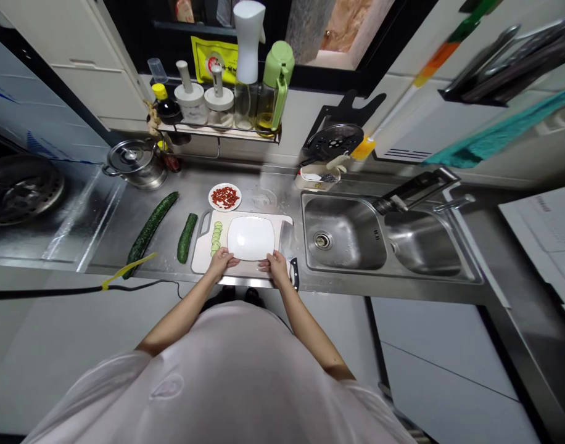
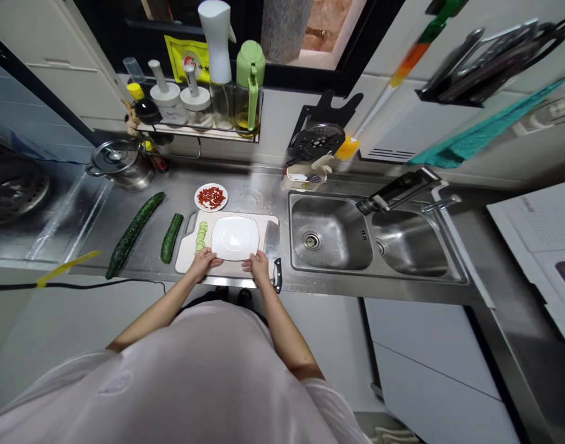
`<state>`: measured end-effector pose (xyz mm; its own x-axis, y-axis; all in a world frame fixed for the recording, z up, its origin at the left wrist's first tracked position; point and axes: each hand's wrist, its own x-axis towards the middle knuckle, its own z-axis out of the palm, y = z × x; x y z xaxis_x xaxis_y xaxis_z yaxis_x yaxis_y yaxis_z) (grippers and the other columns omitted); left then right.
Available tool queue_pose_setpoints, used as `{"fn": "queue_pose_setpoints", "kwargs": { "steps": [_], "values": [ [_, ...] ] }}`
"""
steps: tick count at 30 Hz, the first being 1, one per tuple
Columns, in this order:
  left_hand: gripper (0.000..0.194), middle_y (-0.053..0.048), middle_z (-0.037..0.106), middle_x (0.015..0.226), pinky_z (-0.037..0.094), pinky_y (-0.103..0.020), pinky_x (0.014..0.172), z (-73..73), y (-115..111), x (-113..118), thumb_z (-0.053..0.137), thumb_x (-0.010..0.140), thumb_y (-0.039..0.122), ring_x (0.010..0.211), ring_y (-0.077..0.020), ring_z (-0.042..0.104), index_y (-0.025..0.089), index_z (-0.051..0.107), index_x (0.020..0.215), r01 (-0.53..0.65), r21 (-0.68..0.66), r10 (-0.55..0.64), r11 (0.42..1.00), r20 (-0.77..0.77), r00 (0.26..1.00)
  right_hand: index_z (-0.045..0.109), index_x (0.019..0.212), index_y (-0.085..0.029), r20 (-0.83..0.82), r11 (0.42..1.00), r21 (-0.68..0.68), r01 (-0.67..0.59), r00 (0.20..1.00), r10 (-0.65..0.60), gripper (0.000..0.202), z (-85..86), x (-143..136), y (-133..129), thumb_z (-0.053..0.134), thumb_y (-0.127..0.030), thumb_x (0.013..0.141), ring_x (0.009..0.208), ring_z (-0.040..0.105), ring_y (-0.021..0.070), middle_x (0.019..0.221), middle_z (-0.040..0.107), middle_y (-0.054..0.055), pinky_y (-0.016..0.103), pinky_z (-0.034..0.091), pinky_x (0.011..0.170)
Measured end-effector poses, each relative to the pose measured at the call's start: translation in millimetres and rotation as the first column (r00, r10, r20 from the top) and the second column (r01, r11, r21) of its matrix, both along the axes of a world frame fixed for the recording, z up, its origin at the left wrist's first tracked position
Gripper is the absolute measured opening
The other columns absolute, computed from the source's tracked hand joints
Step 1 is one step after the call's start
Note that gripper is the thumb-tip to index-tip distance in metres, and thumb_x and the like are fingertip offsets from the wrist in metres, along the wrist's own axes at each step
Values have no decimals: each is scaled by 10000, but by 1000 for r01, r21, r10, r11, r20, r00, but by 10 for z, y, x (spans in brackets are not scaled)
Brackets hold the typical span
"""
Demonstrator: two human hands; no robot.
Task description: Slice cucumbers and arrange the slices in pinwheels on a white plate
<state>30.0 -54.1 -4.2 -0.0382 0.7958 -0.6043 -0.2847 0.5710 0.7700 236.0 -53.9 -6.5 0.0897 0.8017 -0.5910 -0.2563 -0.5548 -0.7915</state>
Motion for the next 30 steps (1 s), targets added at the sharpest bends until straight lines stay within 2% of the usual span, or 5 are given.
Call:
{"fn": "queue_pose_setpoints", "kwargs": {
  "steps": [9, 23, 30],
  "values": [
    [333, 20, 618, 625, 573, -276, 673, -146, -12, -29, 703, 702, 275, 640, -161, 701, 203, 395, 808, -10, 27, 10, 1000, 6, 1000, 473, 960, -187, 35, 1000, -5, 1, 999, 0, 149, -112, -40, -7, 559, -229, 846, 465, 620, 120, 578, 614, -42, 191, 503, 383],
    [329, 22, 616, 620, 564, -256, 635, -278, -38, -45, 696, 727, 290, 641, -167, 704, 199, 395, 823, -27, 9, 28, 1000, -22, 999, 441, 918, -195, 107, 997, -77, -20, 994, 29, 126, -183, -54, -10, 540, -173, 842, 411, 593, 133, 519, 614, -35, 208, 495, 371],
    [288, 22, 616, 609, 567, -276, 649, -254, -42, -36, 668, 743, 256, 637, -169, 703, 200, 396, 821, -34, 2, 34, 999, -35, 999, 419, 964, -198, 172, 997, -71, -7, 985, 19, 184, -246, -83, -1, 526, -170, 817, 398, 584, 134, 497, 599, -55, 215, 499, 381]
  ]
}}
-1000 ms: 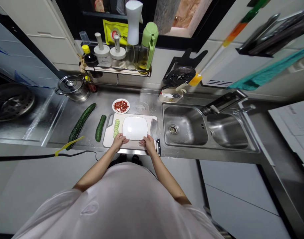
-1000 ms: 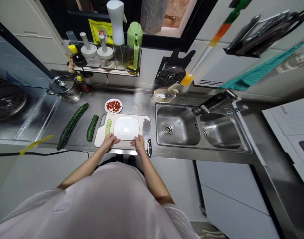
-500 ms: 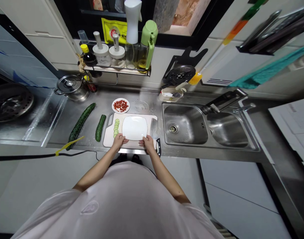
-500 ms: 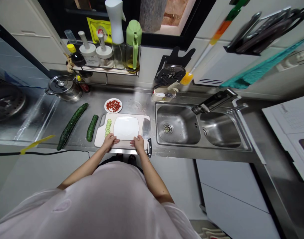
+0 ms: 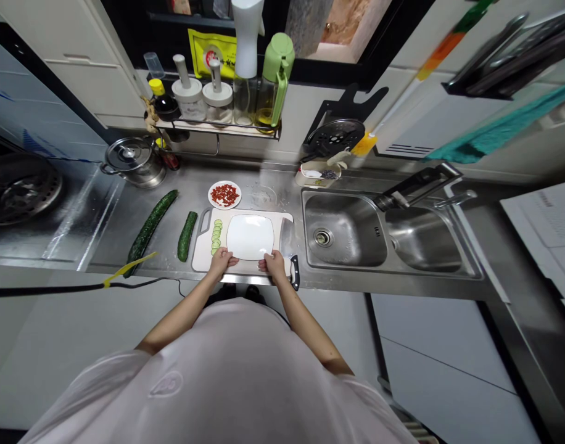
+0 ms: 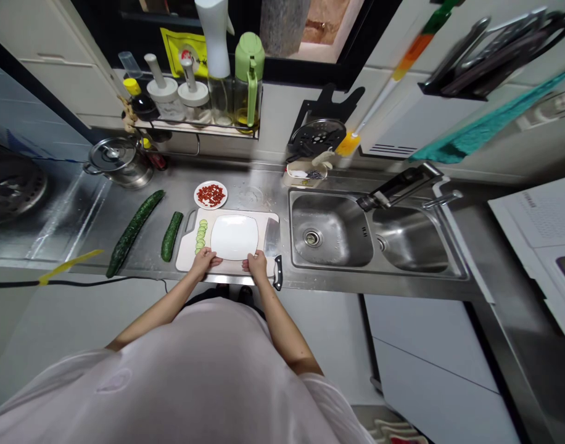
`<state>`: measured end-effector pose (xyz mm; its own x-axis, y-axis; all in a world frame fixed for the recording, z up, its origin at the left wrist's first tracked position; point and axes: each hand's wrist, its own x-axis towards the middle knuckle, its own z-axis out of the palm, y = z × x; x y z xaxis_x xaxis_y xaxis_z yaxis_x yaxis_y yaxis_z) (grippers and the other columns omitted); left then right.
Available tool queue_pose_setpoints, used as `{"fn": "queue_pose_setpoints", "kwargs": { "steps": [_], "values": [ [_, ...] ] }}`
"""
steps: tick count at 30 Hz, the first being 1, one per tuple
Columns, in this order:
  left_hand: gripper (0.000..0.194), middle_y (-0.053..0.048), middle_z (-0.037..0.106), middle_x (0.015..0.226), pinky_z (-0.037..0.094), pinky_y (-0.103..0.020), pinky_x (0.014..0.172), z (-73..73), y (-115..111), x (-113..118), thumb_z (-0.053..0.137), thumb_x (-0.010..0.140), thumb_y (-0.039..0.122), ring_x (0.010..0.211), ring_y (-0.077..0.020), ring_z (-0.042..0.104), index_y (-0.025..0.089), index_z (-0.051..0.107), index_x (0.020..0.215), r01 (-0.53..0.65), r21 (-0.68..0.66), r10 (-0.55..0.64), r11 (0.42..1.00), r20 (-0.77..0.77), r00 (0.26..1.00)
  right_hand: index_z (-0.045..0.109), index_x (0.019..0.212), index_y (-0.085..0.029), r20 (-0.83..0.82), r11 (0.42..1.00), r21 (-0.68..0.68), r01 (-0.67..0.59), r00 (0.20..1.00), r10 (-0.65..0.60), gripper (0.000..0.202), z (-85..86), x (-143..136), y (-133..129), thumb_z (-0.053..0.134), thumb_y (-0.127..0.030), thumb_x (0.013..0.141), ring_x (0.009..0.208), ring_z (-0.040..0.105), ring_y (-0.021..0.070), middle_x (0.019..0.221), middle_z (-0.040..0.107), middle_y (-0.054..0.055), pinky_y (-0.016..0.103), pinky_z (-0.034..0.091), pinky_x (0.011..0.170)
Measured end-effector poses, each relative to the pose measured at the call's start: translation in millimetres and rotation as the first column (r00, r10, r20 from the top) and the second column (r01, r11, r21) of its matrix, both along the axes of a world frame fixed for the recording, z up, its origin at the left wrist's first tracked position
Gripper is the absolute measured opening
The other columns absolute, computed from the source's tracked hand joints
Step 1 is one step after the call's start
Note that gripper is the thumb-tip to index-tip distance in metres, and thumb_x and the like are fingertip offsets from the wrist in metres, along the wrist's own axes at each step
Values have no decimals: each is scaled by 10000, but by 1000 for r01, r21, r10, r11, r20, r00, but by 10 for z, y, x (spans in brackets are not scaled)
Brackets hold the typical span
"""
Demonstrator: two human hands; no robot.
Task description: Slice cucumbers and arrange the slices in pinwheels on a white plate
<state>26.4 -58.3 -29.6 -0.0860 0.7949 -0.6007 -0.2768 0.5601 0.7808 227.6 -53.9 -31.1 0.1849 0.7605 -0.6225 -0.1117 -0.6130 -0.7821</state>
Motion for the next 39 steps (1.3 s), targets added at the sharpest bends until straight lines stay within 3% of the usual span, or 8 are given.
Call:
{"fn": "queue_pose_setpoints", "kwargs": {
  "steps": [9, 18, 24, 27, 29, 31, 33, 39],
  "values": [
    [258, 44, 583, 580, 558, -272, 638, 64, 1, 28, 635, 762, 219, 609, -162, 694, 202, 381, 804, -22, -12, 22, 1000, -5, 1000, 391, 986, -206, 64, 998, 57, -1, 998, -2, 242, -105, -23, -16, 512, -180, 778, 386, 575, 136, 479, 575, -82, 212, 485, 366],
    [247, 5, 622, 585, 555, -268, 631, 154, 15, 38, 636, 775, 209, 604, -158, 689, 196, 392, 811, -2, -59, -1, 998, -62, 998, 374, 992, -215, 78, 998, 68, 6, 997, -11, 273, -58, -27, -29, 522, -203, 762, 371, 558, 129, 470, 562, -95, 205, 474, 357],
    [215, -35, 663, 633, 533, -272, 607, 233, 11, -13, 626, 800, 291, 591, -154, 669, 190, 436, 809, 120, -123, -141, 985, -180, 974, 359, 1033, -220, 63, 998, 62, 19, 998, -23, 337, 6, -20, -40, 545, -221, 752, 380, 560, 131, 483, 566, -99, 212, 482, 368],
    [206, -16, 648, 605, 497, -269, 597, 318, -13, -129, 598, 815, 374, 572, -161, 648, 193, 499, 819, 278, -141, -311, 950, -381, 871, 361, 1066, -213, 61, 998, 62, 9, 998, -13, 352, 28, -20, -44, 540, -240, 764, 382, 557, 131, 481, 564, -98, 208, 476, 368],
    [215, -7, 641, 608, 462, -262, 621, 379, -28, -237, 583, 816, 411, 608, -165, 639, 200, 550, 798, 384, -111, -366, 917, -621, 693, 360, 1113, -204, 65, 998, 58, 0, 998, -4, 388, 51, -15, -54, 540, -261, 774, 381, 554, 128, 481, 561, -99, 199, 466, 369],
    [214, -9, 650, 668, 424, -256, 641, 425, -34, -351, 582, 806, 420, 687, -174, 634, 209, 568, 772, 393, -94, -300, 915, -810, 504, 353, 1177, -190, 94, 998, 53, -19, 995, 14, 447, 87, 1, -79, 543, -279, 782, 373, 545, 126, 480, 556, -101, 192, 452, 368],
    [202, -13, 654, 718, 392, -255, 638, 443, -35, -454, 557, 817, 416, 720, -179, 620, 216, 577, 803, 375, -98, -251, 922, -888, 386, 348, 1239, -172, 160, 997, 55, -45, 987, 35, 505, 134, 30, -122, 543, -292, 788, 364, 535, 128, 483, 555, -98, 193, 439, 367],
    [193, -46, 649, 811, 363, -265, 652, 371, -62, -626, 531, 832, 393, 755, -196, 600, 212, 586, 867, 333, -103, -202, 937, -940, 276, 409, 1292, -136, 345, 980, 164, -109, 937, 46, 542, 240, 143, -283, 536, -338, 806, 427, 564, 145, 545, 591, -56, 219, 440, 425]
  ]
}}
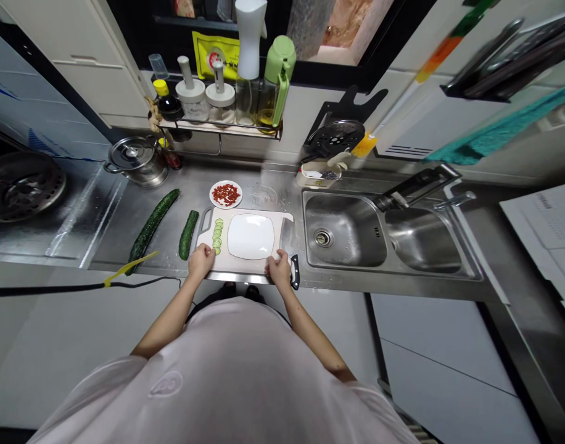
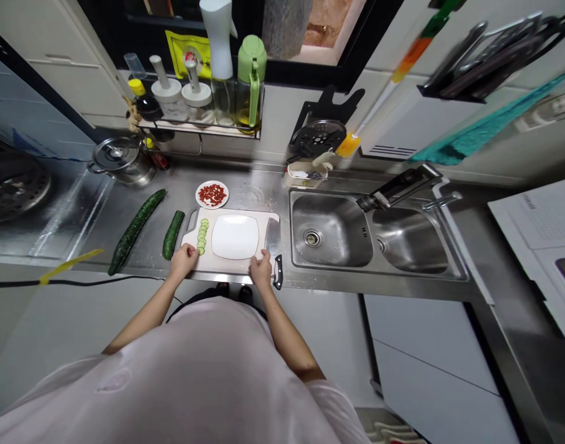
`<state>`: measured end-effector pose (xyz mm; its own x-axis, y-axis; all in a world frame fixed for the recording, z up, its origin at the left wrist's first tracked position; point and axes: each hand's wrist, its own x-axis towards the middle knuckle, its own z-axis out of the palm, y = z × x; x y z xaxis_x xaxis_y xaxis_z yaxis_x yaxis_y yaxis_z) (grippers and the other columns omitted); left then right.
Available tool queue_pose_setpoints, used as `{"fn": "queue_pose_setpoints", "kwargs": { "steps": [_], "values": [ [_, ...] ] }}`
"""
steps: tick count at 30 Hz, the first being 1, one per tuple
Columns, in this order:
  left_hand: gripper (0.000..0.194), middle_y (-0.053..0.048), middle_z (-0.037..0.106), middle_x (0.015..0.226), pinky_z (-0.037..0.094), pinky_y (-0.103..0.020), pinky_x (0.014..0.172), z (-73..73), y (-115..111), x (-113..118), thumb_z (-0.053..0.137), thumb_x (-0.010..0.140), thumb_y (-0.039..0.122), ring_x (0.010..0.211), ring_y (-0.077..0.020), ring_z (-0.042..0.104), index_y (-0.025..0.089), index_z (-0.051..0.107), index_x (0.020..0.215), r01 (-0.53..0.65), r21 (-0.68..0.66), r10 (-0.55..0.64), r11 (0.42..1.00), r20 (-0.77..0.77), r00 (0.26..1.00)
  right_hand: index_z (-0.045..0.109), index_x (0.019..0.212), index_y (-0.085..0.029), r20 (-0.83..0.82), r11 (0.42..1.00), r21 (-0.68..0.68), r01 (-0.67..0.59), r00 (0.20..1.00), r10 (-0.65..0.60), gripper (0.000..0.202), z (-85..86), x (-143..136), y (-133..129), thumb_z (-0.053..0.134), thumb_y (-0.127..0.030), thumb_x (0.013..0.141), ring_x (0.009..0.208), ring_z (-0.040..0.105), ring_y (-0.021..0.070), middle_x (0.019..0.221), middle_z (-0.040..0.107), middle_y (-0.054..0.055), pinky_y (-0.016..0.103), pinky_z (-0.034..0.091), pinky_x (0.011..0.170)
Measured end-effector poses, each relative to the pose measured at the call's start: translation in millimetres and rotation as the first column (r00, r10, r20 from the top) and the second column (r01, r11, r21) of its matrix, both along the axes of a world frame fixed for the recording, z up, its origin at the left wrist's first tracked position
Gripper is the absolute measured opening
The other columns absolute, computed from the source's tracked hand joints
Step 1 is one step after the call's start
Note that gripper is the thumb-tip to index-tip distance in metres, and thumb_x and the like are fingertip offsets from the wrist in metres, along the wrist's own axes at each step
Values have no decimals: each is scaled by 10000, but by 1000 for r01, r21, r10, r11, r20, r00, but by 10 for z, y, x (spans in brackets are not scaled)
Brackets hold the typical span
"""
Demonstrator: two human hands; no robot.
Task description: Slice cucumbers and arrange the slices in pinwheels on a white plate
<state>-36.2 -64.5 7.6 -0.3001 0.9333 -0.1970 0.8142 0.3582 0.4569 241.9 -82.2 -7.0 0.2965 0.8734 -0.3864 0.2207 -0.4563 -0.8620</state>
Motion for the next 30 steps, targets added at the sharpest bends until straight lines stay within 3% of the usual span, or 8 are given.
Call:
{"fn": "queue_pose_setpoints", "kwargs": {
  "steps": [9, 23, 30],
  "values": [
    [263, -79, 623, 877, 388, -291, 692, -68, -36, 62, 569, 807, 448, 797, -227, 596, 198, 587, 889, -7, 6, 7, 1000, -73, 997, 429, 1262, -163, -59, 996, 86, 16, 998, -11, 511, 80, 49, -33, 532, -389, 816, 442, 558, 134, 574, 587, -61, 221, 452, 456],
    [260, -71, 611, 884, 389, -292, 691, -100, -47, 104, 565, 795, 428, 796, -219, 579, 197, 591, 913, -70, 34, 71, 997, -16, 997, 446, 1223, -167, -89, 992, 127, 27, 996, -16, 473, 135, 42, -64, 514, -392, 813, 439, 554, 138, 573, 588, -55, 223, 446, 439],
    [194, -47, 631, 850, 389, -275, 683, -79, -51, 151, 589, 772, 397, 777, -201, 587, 214, 561, 830, -119, 75, 117, 990, 30, 993, 452, 1218, -165, -63, 993, 118, 15, 998, -8, 465, 99, 85, -70, 507, -398, 819, 428, 545, 132, 575, 589, -56, 222, 441, 443]
  ]
}}
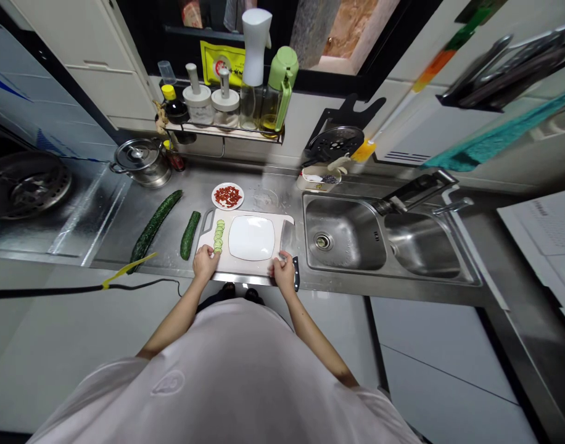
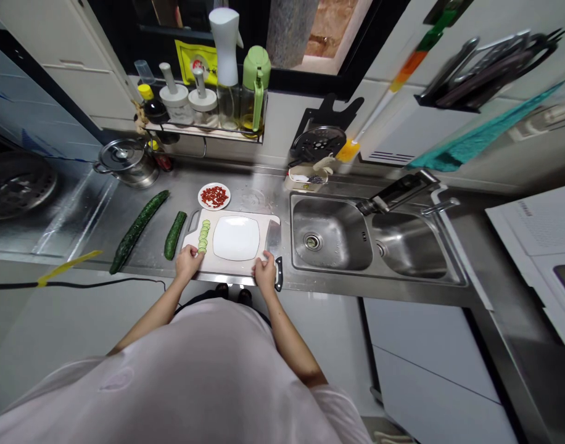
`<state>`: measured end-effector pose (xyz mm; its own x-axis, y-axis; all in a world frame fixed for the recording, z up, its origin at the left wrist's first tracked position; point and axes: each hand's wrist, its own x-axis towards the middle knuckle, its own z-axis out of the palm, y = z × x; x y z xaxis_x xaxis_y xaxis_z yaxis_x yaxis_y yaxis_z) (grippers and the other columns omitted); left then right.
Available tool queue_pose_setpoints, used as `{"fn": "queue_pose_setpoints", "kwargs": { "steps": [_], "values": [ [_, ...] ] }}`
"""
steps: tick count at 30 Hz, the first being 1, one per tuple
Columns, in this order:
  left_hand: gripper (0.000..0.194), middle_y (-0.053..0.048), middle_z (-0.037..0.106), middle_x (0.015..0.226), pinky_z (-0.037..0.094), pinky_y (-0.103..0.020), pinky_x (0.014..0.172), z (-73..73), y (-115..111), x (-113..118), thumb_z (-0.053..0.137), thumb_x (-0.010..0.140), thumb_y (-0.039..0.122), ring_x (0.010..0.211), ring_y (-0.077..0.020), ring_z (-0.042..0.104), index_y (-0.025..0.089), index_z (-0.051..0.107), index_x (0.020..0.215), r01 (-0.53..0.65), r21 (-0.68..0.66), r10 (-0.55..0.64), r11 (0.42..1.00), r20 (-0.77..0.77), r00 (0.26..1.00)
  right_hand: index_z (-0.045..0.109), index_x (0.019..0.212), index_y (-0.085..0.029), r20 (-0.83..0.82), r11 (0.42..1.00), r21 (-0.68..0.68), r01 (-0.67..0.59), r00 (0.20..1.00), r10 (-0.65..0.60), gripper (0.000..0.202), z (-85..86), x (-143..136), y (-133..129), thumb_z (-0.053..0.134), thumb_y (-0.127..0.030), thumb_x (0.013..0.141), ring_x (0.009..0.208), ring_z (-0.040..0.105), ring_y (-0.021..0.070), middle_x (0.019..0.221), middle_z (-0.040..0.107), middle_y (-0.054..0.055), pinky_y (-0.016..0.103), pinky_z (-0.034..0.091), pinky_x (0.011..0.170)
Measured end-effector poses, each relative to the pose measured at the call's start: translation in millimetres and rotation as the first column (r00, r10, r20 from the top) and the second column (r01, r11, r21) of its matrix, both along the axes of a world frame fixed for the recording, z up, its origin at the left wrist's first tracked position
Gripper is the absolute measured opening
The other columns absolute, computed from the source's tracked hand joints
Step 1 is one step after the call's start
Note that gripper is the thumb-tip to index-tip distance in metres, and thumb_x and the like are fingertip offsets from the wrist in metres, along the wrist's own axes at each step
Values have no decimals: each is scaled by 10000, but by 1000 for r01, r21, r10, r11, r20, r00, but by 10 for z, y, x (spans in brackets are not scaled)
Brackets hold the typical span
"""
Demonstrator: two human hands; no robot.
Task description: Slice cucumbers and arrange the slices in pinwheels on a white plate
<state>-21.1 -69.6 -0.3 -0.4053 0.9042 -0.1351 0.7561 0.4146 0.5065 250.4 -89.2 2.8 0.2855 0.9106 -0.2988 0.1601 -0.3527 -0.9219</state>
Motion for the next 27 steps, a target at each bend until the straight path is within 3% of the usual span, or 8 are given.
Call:
{"fn": "queue_pose_setpoints", "kwargs": {
  "steps": [8, 13, 16, 20, 24, 27],
  "values": [
    [208, 20, 597, 667, 409, -231, 637, 12, -17, -30, 666, 676, 371, 661, -145, 569, 217, 529, 709, -111, 34, 92, 993, 349, 932, 469, 1193, -172, 20, 1000, 29, 3, 1000, -4, 435, -70, 45, 7, 500, -410, 830, 431, 550, 130, 580, 592, -56, 228, 456, 461],
    [249, 34, 569, 590, 411, -208, 577, 217, 50, 30, 721, 623, 337, 574, -111, 540, 197, 553, 742, -220, 41, 135, 975, 677, 724, 529, 1107, -179, -9, 999, 54, 1, 1000, -1, 372, 52, -17, 19, 506, -415, 821, 458, 541, 125, 577, 582, -46, 216, 443, 453],
    [287, 33, 577, 593, 399, -196, 537, 439, 183, 125, 753, 605, 337, 525, -83, 507, 178, 588, 777, -213, 38, 94, 976, 810, 579, 550, 1021, -184, -56, 995, 96, -1, 998, 6, 316, 210, -110, 123, 527, -415, 807, 459, 519, 115, 556, 565, -50, 214, 449, 466],
    [328, 12, 619, 634, 404, -188, 504, 855, 415, 298, 781, 606, 365, 527, -79, 520, 169, 626, 819, -153, 132, -43, 979, 877, 479, 560, 957, -185, -150, 982, 188, -34, 987, 63, 291, 565, -280, 397, 561, -427, 795, 515, 553, 114, 584, 566, -39, 205, 466, 482],
    [319, -11, 664, 704, 465, -201, 567, 1343, 574, 482, 796, 617, 365, 600, -92, 579, 163, 654, 818, -81, 292, -223, 953, 857, 464, 593, 926, -181, -142, 937, 325, -126, 973, 180, 284, 1029, -427, 679, 585, -437, 804, 606, 594, 114, 675, 609, -11, 200, 491, 537],
    [303, -26, 685, 769, 501, -220, 632, 1620, 619, 574, 791, 642, 363, 655, -102, 611, 160, 671, 833, -36, 414, -347, 910, 804, 484, 630, 940, -180, -44, 884, 420, -205, 968, 245, 290, 1331, -484, 799, 590, -443, 825, 651, 597, 110, 765, 645, 8, 201, 496, 577]
  ]
}}
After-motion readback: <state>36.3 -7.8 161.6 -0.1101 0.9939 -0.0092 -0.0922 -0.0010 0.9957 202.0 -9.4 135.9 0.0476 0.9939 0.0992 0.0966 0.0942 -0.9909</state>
